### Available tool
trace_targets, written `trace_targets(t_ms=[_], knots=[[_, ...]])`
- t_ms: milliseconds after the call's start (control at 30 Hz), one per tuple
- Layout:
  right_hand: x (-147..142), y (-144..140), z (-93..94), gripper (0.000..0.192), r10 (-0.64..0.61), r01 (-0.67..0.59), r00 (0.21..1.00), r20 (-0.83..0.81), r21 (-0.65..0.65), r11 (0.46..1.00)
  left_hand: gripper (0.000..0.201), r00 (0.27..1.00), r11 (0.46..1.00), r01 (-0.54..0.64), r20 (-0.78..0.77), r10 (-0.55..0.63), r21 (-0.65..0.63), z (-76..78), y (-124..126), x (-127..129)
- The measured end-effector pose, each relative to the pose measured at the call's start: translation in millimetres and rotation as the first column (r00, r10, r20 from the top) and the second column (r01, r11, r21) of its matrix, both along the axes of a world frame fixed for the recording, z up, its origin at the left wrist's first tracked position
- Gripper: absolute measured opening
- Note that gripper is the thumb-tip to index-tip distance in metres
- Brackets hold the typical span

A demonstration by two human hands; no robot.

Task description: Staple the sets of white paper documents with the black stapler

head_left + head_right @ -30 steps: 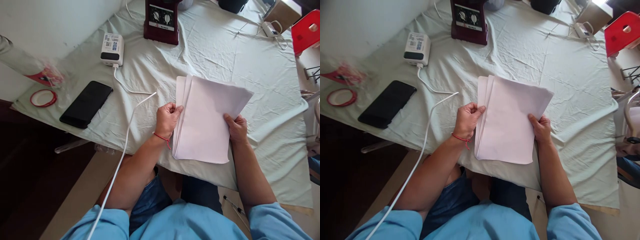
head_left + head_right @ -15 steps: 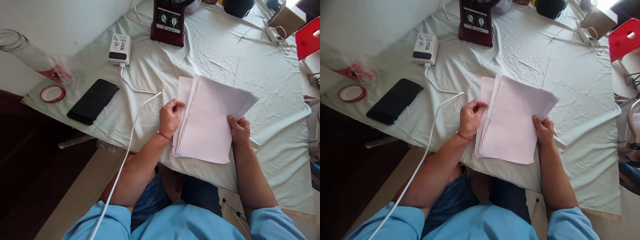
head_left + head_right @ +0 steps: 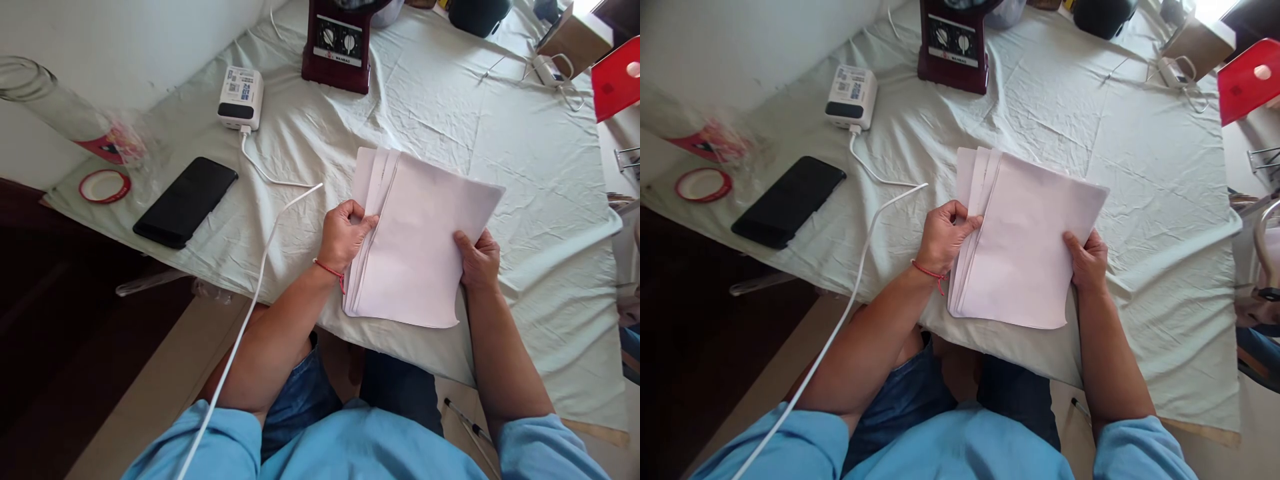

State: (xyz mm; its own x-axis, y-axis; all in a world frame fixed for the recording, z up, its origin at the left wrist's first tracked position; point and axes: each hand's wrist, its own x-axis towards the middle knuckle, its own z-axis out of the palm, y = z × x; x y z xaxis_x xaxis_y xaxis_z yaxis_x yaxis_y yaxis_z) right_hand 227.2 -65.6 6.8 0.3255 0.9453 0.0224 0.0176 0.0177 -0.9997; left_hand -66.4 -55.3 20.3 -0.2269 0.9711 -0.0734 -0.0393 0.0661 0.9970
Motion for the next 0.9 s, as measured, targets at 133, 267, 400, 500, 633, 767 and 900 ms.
trace_targets(t_ms=[133,267,400,500,633,767,900], knots=[[2.7,2.5,-1.8,0.047,-0.014,0.013,0.999,0.033,0.018,1.0,0.028,1.0,0.998,-0.007,0.019,0.006,0.057,-1.3,-0.7,1.8],[5.9,4.4,-2.9,0.049,-0.027,0.026,0.999,0.046,0.017,1.0,0.028,0.999,0.992,-0.037,-0.004,0.038,0.122,-3.6,-0.9,3.9],[8.2,4.9,-3.5,0.049,-0.054,0.053,0.995,0.089,0.004,0.999,0.021,0.999,0.993,-0.017,-0.042,0.022,0.117,-5.0,-1.0,2.8],[9.2,5.6,-4.3,0.051,-0.063,0.063,0.992,0.108,0.002,0.998,0.013,0.998,0.995,0.035,-0.056,-0.03,0.088,-4.8,-1.3,1.4],[8.6,5.9,-4.3,0.051,-0.06,0.059,0.993,0.104,0.012,0.998,0.021,0.999,0.994,0.036,-0.038,-0.033,0.102,-0.3,-2.5,1.7],[5.4,4.9,-1.7,0.051,-0.051,0.051,0.993,0.104,0.006,0.999,0.013,0.992,0.996,0.055,-0.12,-0.047,0.066,6.3,-3.7,1.6],[1.6,4.5,1.6,0.053,-0.051,0.05,0.997,0.05,0.024,0.998,0.02,0.99,0.994,-0.007,-0.139,0.022,0.11,8.6,-3.6,0.5]])
